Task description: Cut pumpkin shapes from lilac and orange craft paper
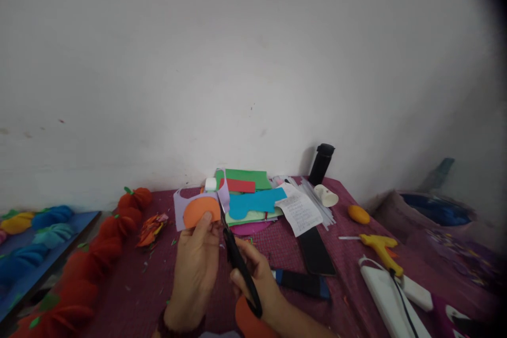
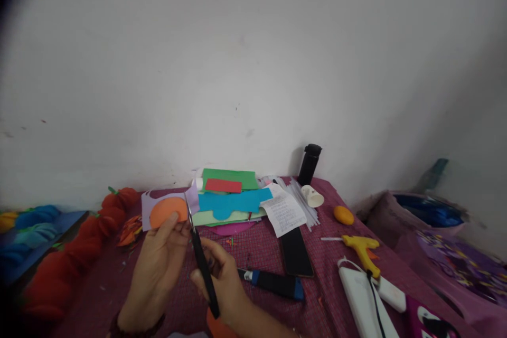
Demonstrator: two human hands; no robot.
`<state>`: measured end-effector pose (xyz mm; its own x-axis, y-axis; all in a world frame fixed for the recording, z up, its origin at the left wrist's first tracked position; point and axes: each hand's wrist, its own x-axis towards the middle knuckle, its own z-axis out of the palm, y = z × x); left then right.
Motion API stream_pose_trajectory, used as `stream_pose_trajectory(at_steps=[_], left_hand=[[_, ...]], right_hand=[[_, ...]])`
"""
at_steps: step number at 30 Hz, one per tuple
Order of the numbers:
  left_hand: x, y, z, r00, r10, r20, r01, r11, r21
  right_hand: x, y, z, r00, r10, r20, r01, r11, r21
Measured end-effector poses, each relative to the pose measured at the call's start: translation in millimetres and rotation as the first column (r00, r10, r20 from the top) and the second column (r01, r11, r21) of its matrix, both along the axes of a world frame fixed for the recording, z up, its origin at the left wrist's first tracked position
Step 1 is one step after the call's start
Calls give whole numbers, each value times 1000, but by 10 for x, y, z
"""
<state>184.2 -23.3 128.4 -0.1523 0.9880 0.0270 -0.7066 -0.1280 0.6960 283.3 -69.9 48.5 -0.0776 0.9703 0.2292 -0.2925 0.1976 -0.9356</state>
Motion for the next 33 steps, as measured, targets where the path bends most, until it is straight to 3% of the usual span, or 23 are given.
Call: stream_pose_trajectory(at_steps=[5, 9, 17, 20, 24, 33], left_hand=[[-8, 2, 36, 999, 35, 23, -35, 999, -2], [19, -28, 102, 998, 0, 69, 2, 999, -32], [13, -32, 116, 999, -10, 30, 12, 998, -69], [-43, -15, 120, 990, -33, -139, 25, 998, -60], [-86, -27, 129, 921, -84, -381, 85, 996, -16], [-26, -33, -65, 832, -140, -537, 125, 990, -65]], right_hand=[[73, -46, 37, 998, 42, -48, -43, 999, -6], [153, -124, 112, 997, 69, -25, -69, 997, -24], [300, -230, 200, 995, 104, 7, -104, 993, -53], [406, -266, 302, 985, 172, 18, -171, 984, -50], [519, -310, 426, 968, 251, -5, -251, 967, -43], [585, -317, 382, 977, 215, -4, -215, 977, 10]])
